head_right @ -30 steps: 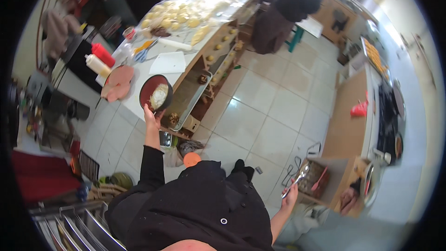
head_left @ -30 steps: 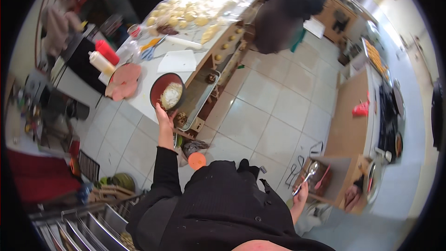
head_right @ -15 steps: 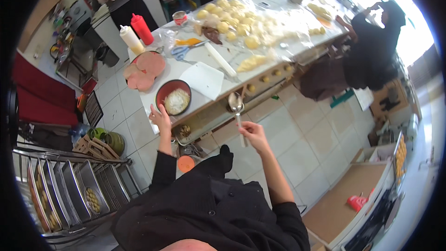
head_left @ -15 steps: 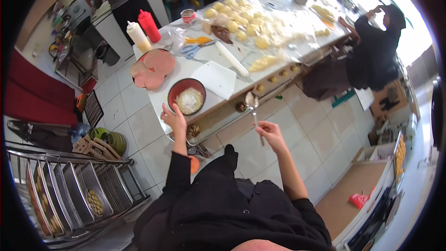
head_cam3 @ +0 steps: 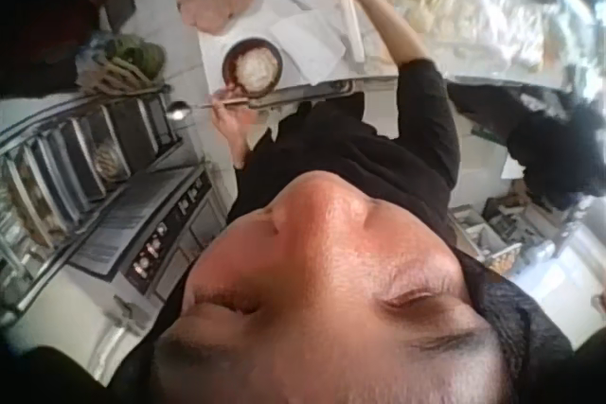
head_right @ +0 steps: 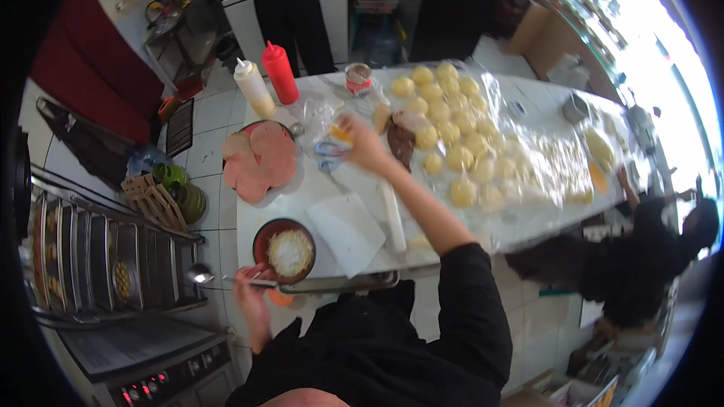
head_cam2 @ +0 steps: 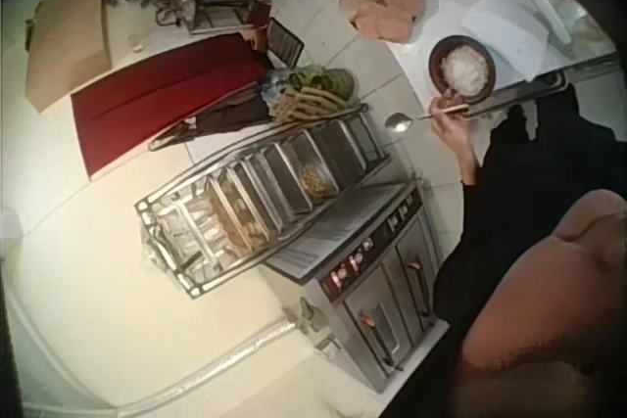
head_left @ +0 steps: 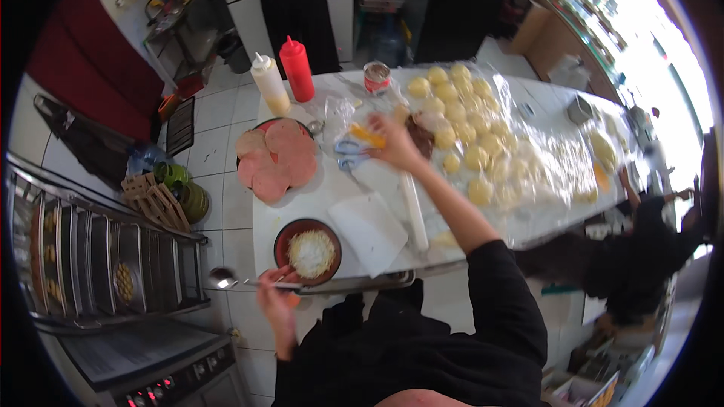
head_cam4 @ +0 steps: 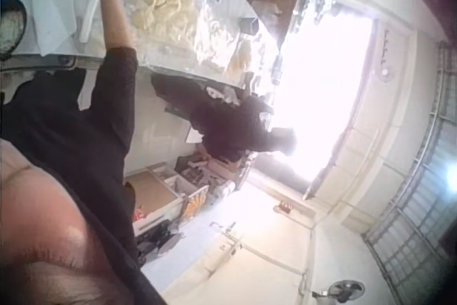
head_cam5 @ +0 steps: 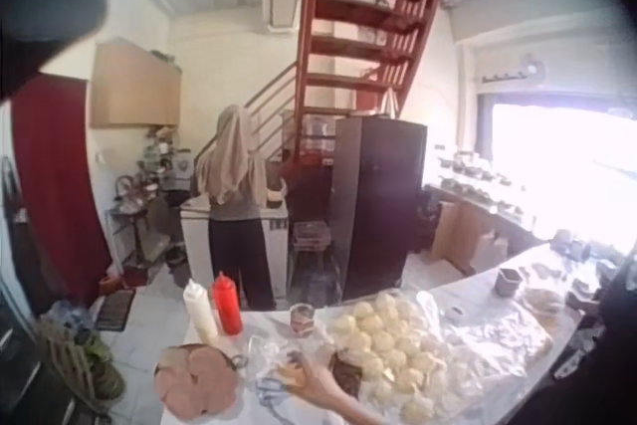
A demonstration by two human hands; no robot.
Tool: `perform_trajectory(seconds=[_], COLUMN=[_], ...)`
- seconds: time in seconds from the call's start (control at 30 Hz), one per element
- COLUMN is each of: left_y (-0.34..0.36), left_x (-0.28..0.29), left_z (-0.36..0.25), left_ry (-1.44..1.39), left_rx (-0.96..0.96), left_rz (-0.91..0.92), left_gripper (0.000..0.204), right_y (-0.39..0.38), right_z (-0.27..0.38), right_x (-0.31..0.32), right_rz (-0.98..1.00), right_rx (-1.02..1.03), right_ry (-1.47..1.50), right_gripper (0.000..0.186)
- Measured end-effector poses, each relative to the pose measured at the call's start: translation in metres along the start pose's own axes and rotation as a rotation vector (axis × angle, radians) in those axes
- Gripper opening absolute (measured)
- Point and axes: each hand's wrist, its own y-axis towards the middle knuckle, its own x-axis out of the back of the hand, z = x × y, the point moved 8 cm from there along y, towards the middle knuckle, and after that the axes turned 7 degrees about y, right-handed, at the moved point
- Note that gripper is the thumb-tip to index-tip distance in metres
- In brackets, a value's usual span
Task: The person adds condensed milk to shredded cheese in a bowl, mixes it with a spoon, and then uses a rolling pin to flatten dough balls. They take fried sausage from a pan and wrap the dough around the sausage.
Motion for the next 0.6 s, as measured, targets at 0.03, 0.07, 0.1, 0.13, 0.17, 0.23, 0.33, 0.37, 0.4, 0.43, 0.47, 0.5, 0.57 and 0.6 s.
perform_trajectory(seconds=[0.03,0.07,0.1,0.13,0.17,0.23,0.33,0.37,0.4,0.43,0.47,0.5,0.57,0.6], left_y=[0.001,-0.001,-0.009,-0.011,-0.016,-0.026,-0.028,-0.024,-0.023,-0.024,-0.019,-0.012,0.005,0.016], left_x=[0.013,0.023,0.036,0.032,0.035,0.032,0.004,-0.01,-0.018,-0.018,-0.027,-0.038,-0.064,-0.077], left_z=[0.0,-0.003,-0.009,-0.011,-0.012,-0.018,-0.026,-0.03,-0.034,-0.034,-0.032,-0.035,-0.037,-0.036], left_ry=[-0.029,0.014,0.067,0.07,0.053,0.043,0.081,0.08,0.081,0.082,0.031,-0.024,-0.11,-0.116], left_rx=[-0.009,-0.02,-0.031,-0.045,-0.05,-0.06,-0.042,-0.056,-0.072,-0.077,-0.112,-0.154,-0.13,-0.134], left_rz=[-0.101,-0.232,-0.386,-0.403,-0.476,-0.578,-0.561,-0.527,-0.507,-0.53,-0.403,-0.267,-0.195,-0.139], left_gripper=[0.041,0.041,0.041,0.041,0.04,0.039,0.038,0.036,0.034,0.034,0.03,0.029,0.033,0.034], right_y=[0.041,0.076,0.108,0.13,0.146,0.167,0.181,0.183,0.183,0.18,0.175,0.17,0.147,0.134], right_z=[-0.039,-0.087,-0.109,-0.145,-0.168,-0.173,-0.193,-0.194,-0.189,-0.178,-0.167,-0.148,-0.095,-0.069], right_x=[0.034,0.058,0.064,0.075,0.074,0.048,0.042,0.047,0.043,0.042,0.043,0.046,0.062,0.069], right_rz=[-0.111,-0.177,-0.075,-0.071,-0.059,0.125,0.204,0.165,0.18,0.174,0.165,0.168,0.038,-0.008], right_rx=[0.057,-0.013,-0.057,-0.073,-0.062,0.142,0.116,0.147,0.158,0.147,0.133,0.149,0.321,0.391], right_ry=[-0.242,-0.407,-0.373,-0.375,-0.355,-0.273,-0.184,-0.245,-0.233,-0.227,-0.222,-0.218,-0.222,-0.132], right_gripper=[0.07,0.085,0.098,0.105,0.105,0.107,0.094,0.088,0.088,0.082,0.077,0.077,0.072,0.07])
